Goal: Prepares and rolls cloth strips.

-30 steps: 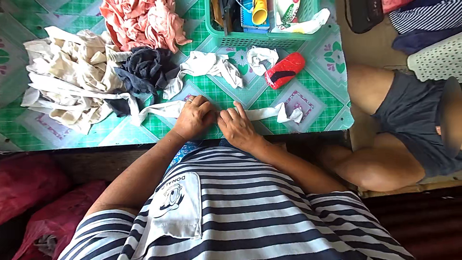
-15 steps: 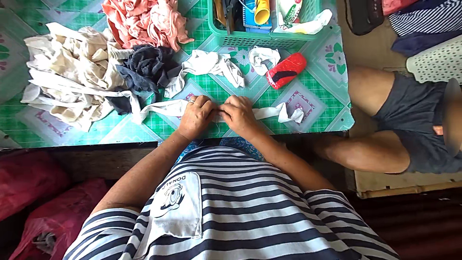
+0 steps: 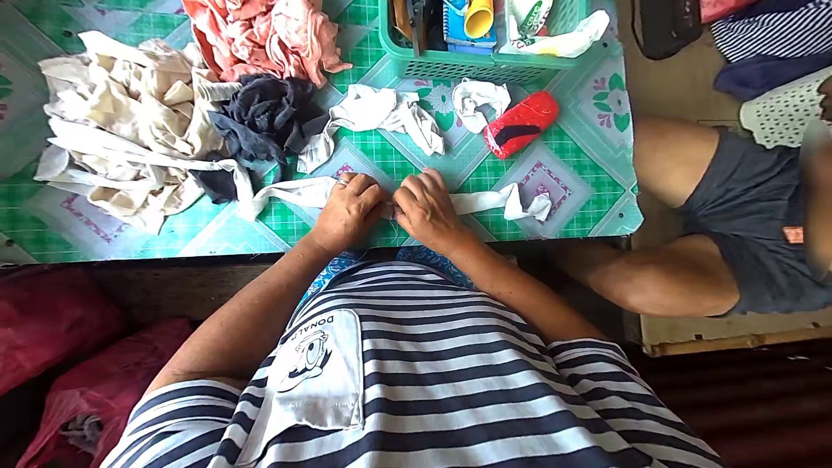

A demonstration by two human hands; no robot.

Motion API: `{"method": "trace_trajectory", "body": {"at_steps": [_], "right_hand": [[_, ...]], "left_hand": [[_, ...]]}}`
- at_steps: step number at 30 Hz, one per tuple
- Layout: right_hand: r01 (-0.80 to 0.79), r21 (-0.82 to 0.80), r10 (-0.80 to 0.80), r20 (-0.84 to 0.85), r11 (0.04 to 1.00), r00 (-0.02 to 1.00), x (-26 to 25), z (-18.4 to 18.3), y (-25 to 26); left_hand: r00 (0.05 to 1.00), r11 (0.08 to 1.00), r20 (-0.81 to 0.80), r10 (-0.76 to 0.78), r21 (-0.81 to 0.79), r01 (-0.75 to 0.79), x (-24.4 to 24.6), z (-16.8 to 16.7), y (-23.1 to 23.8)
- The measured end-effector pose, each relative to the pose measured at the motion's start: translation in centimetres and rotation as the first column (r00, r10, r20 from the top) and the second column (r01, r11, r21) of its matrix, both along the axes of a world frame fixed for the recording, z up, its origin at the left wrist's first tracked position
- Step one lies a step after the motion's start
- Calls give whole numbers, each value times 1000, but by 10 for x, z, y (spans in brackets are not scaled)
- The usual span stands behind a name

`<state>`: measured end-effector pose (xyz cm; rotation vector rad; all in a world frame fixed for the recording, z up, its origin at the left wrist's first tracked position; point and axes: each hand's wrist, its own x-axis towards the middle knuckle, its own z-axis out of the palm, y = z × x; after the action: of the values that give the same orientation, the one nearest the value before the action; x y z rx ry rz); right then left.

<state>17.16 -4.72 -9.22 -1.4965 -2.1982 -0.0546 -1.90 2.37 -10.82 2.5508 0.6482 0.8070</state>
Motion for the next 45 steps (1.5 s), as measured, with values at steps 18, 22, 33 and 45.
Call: {"method": "trace_trajectory", "body": {"at_steps": [18, 22, 33, 45], "right_hand": [[26, -95, -43, -180, 995, 983, 3, 3, -30], [79, -134, -105, -205, 988, 973, -1, 2, -22], [96, -51, -95, 24, 994, 995, -15, 3, -20], [-74, -13, 75, 88, 997, 993, -13, 8, -25]], "left_hand": [[995, 994, 7, 104, 33, -104, -2, -5, -20], [994, 994, 26, 102, 33, -103, -3, -6, -20], [994, 993, 13, 105, 54, -106, -3, -6, -22], [998, 994, -14, 57, 92, -56, -20, -9, -26]]}}
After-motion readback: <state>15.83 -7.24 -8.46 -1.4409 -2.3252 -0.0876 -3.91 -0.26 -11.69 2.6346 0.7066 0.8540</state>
